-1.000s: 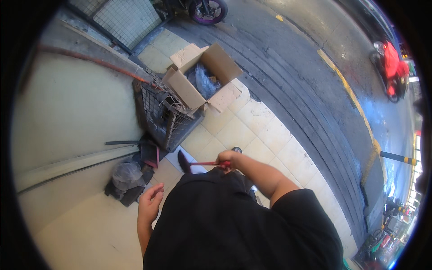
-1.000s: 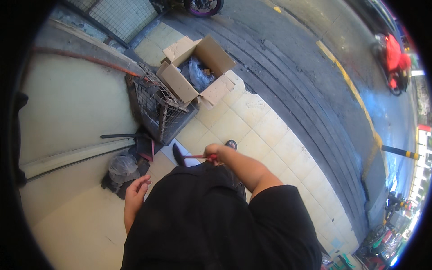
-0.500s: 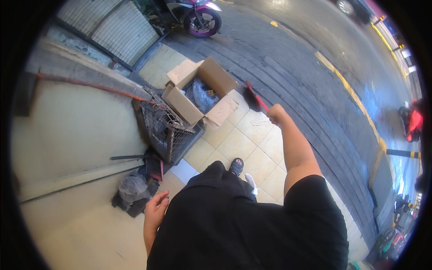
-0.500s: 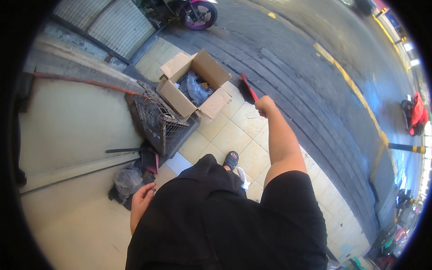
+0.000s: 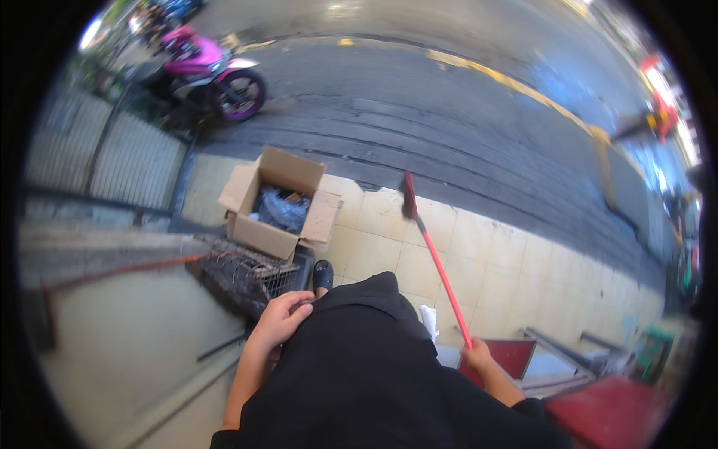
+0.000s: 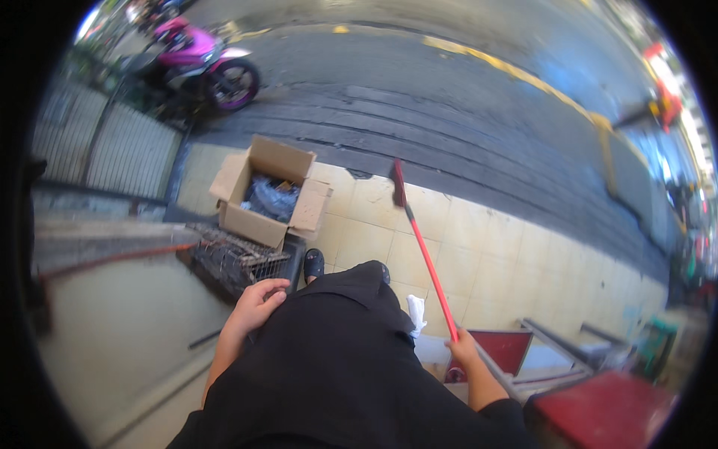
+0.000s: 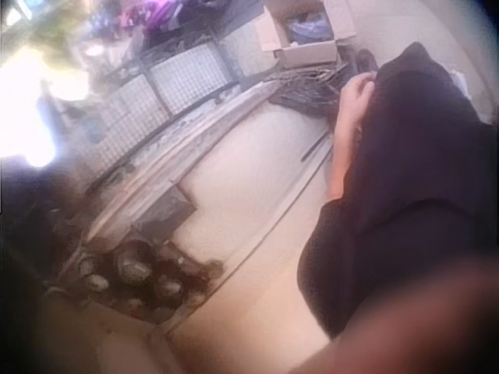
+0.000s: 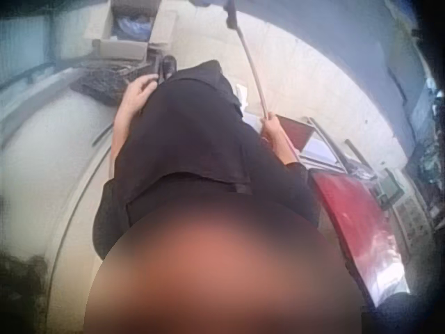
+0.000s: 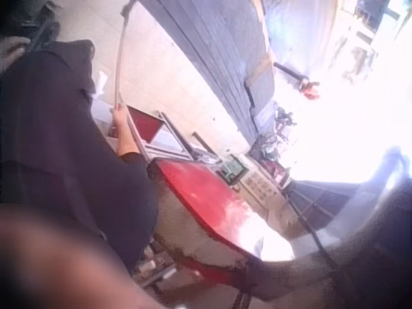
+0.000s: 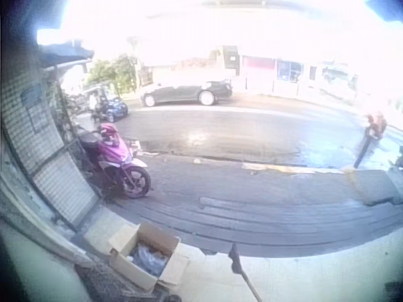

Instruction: The person packs skewered meat into a plastic bag and secures it with clips. They then sweep the floor with a broom and dustpan. Finally, they use tongs to turn skewers on a charcoal grill and fan the coals with a woven fan.

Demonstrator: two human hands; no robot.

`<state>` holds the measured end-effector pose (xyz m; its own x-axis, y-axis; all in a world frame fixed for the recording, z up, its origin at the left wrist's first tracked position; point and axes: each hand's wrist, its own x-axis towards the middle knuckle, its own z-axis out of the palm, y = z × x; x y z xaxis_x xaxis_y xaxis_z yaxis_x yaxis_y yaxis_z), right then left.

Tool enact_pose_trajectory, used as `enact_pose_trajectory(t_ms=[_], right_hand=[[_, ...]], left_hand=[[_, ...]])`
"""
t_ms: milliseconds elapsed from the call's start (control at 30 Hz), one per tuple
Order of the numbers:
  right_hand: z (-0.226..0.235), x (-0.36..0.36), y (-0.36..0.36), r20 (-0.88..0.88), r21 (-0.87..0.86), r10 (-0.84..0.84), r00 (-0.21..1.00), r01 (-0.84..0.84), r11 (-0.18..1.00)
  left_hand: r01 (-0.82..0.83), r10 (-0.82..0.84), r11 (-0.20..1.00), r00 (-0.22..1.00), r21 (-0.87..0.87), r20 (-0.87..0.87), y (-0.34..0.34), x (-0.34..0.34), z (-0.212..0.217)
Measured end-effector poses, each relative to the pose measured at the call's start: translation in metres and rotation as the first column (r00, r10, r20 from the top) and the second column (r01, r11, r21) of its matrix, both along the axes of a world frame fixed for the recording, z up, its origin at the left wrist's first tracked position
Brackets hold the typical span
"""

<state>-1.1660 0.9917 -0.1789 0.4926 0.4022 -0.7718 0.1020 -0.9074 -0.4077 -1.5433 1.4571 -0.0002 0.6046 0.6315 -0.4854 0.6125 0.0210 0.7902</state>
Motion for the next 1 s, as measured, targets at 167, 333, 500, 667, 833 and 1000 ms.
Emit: enact_pose_trajectory(t_ms=[167,333,500,667,833,1000], right_hand=[[0.088,-0.179,-0.099,-0.090,-0.379,-0.501,0.861,0.435,0.817],[0.100,-0.329,-0.088,-0.008,-0.520,-0.834,0.552,0.710,0.475],[0.004,-0.357,-0.042,0.012,-0.631,-0.949,0.315,0.739,0.237],[-0.064,-0.276,0.111,-0.161,-0.524,-0.987,0.005,0.847,0.090],[-0.040,-0.180,0.317,-0.610,-0.299,-0.765,0.203,0.836,0.461],[-0.040,-0.100,0.454,-0.781,-0.199,-0.615,0.106,0.892,0.406]], left_hand=[[0.398,-0.398,0.918,0.917,0.001,0.022,0.080,0.066,-0.011],[0.593,-0.589,0.805,0.803,-0.023,0.090,0.133,0.094,-0.013],[0.666,-0.664,0.745,0.746,-0.040,0.047,0.174,0.073,-0.012],[0.675,-0.665,0.738,0.730,-0.017,0.157,0.208,0.033,-0.005],[0.467,-0.452,0.876,0.882,-0.118,0.132,0.223,-0.007,-0.012],[0.439,-0.434,0.894,0.898,-0.091,0.070,0.227,-0.035,-0.018]])
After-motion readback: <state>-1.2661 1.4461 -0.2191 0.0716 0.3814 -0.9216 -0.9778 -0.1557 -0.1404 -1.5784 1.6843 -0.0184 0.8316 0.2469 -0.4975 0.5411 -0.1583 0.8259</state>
